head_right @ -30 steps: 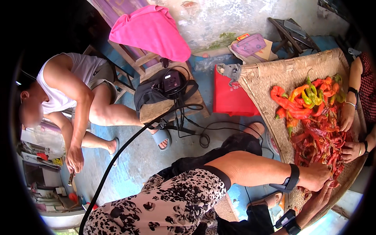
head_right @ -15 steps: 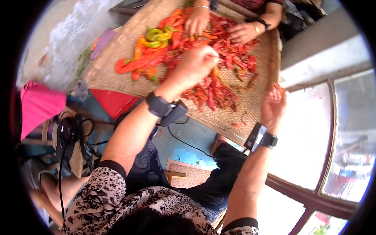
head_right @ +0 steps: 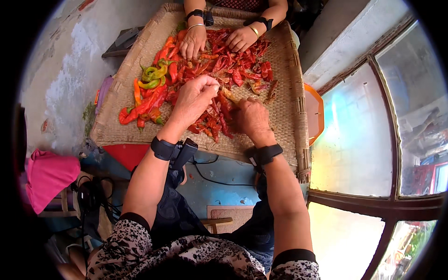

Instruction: Removing seeds from dried red chili peppers by hand.

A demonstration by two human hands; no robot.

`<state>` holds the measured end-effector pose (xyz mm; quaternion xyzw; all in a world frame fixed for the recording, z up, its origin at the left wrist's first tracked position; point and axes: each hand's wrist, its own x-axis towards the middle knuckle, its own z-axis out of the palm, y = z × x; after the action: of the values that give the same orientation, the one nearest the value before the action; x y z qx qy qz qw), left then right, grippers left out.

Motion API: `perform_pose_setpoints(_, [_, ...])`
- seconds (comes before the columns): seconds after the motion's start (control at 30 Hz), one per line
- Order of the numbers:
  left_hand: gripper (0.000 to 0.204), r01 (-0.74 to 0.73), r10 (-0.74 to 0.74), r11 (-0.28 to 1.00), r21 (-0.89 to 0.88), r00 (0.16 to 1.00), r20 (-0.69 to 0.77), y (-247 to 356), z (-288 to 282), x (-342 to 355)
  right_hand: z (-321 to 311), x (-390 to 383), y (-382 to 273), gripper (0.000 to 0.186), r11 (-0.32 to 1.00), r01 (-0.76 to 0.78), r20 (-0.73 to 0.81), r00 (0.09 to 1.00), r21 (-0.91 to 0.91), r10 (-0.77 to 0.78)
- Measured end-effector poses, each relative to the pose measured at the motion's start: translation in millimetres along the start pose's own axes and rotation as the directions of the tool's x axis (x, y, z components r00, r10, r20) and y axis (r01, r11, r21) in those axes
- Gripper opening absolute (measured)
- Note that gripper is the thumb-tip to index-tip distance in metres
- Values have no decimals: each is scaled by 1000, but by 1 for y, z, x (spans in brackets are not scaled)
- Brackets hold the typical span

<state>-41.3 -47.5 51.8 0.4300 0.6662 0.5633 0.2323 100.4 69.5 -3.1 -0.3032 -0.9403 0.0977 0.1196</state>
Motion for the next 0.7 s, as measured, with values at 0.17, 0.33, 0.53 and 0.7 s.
perform_pose_setpoints(0.17, [22, 24, -24, 1000, 10, 1000, 2, -1, 0, -1, -29, -1, 17, 13, 978, -127, -148, 977, 163, 151])
perform_pose_setpoints(0.33, [22, 8, -31, 986, 166, 990, 140, -4, 19, 1, -45, -9, 44, 17, 834, -170, -35, 975, 525, 221])
perform_pose_setpoints(0.53, [35, 260, -226, 962, -83, 930, 291, -9, 49, -12, -51, -19, 15, 17, 81, -345, 335, 935, 935, 113])
perform_pose_setpoints(0.7, [30, 274, -195, 915, -296, 943, 271, -10, 60, -1, -50, -26, 7, 25, 225, -340, 325, 940, 913, 101])
